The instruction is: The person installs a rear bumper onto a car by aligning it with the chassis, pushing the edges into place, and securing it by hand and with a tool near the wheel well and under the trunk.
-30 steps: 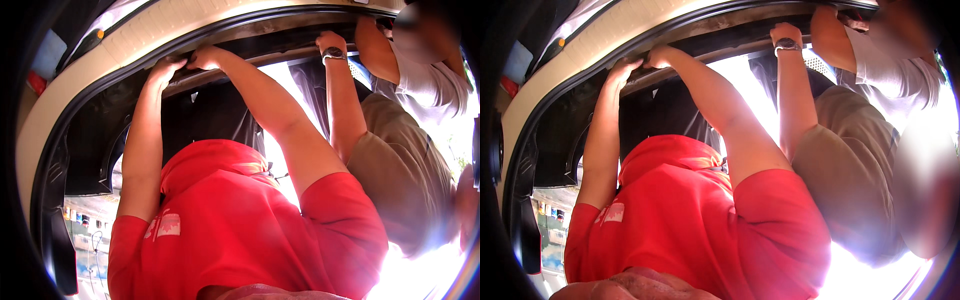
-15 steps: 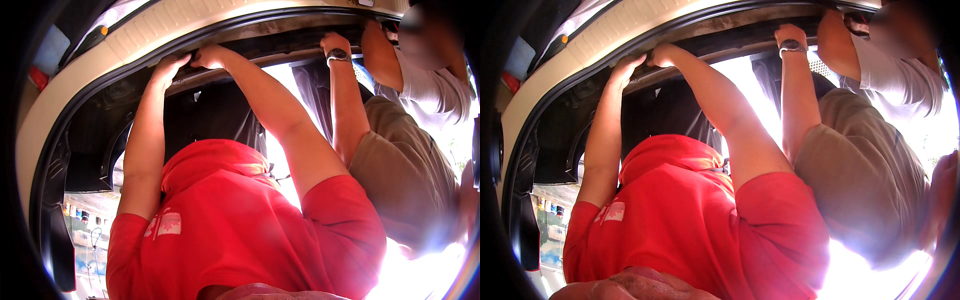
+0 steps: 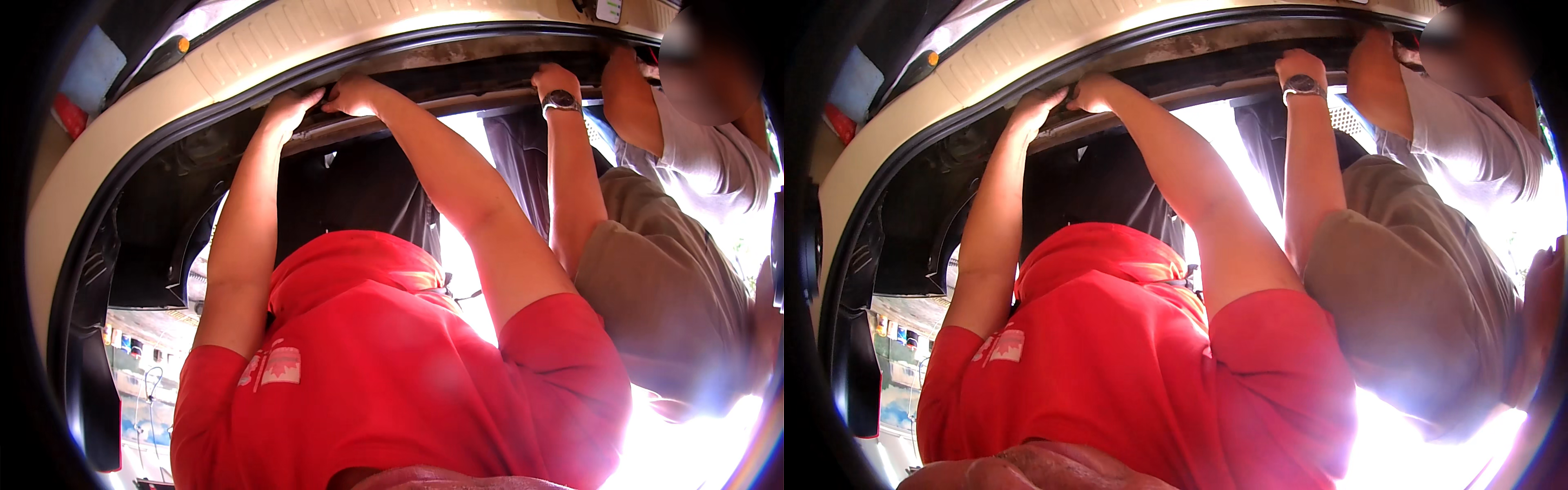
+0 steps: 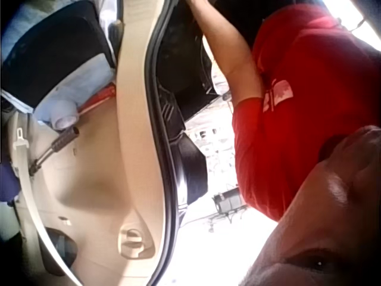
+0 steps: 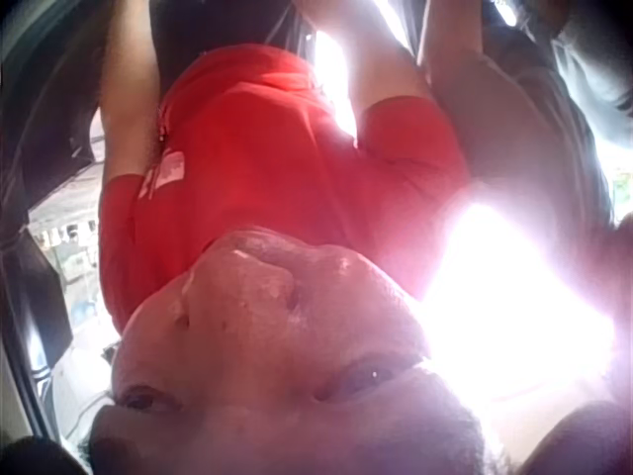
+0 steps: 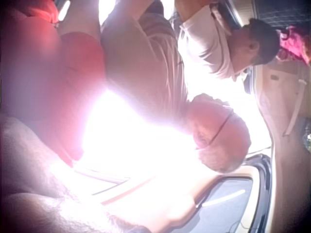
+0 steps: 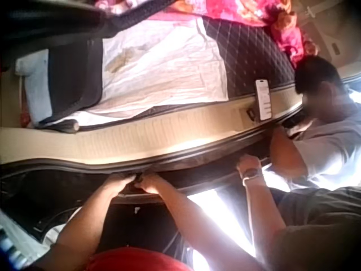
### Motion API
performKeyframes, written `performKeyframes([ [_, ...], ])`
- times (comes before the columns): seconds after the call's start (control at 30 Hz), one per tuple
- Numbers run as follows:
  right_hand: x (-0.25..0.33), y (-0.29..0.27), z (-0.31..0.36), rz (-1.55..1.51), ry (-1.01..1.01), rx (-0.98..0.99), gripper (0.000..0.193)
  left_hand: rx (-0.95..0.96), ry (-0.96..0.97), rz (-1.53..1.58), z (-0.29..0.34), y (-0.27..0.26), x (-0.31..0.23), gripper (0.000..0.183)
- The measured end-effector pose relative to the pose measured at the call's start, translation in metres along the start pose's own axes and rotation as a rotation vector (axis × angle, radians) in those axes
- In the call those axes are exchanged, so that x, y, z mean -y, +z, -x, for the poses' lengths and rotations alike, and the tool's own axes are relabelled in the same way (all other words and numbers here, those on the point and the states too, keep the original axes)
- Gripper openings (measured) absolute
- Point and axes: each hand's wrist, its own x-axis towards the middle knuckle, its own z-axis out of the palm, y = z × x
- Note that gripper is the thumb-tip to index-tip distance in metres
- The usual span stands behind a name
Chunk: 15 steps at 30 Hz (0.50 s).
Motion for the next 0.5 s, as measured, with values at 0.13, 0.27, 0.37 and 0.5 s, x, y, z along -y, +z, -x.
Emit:
performKeyframes([
  [0.13,0.002,0.002,-0.002,-0.005,-0.05,0.004,0.042,0.249,0.143,0.15,-0.026,-0.02,0.041,0.036],
  [0.27,-0.002,0.005,-0.009,0.089,-0.066,0.008,0.041,0.251,0.128,0.228,-0.028,-0.011,0.036,0.033],
  [0.37,-0.008,0.008,-0.009,-0.007,-0.086,-0.044,0.04,-0.049,0.096,0.25,-0.005,0.002,0.004,0.027],
  [0.5,-0.014,0.012,-0.014,-0.033,-0.047,-0.04,0.04,0.243,0.039,-0.162,-0.013,-0.013,0.011,0.037],
])
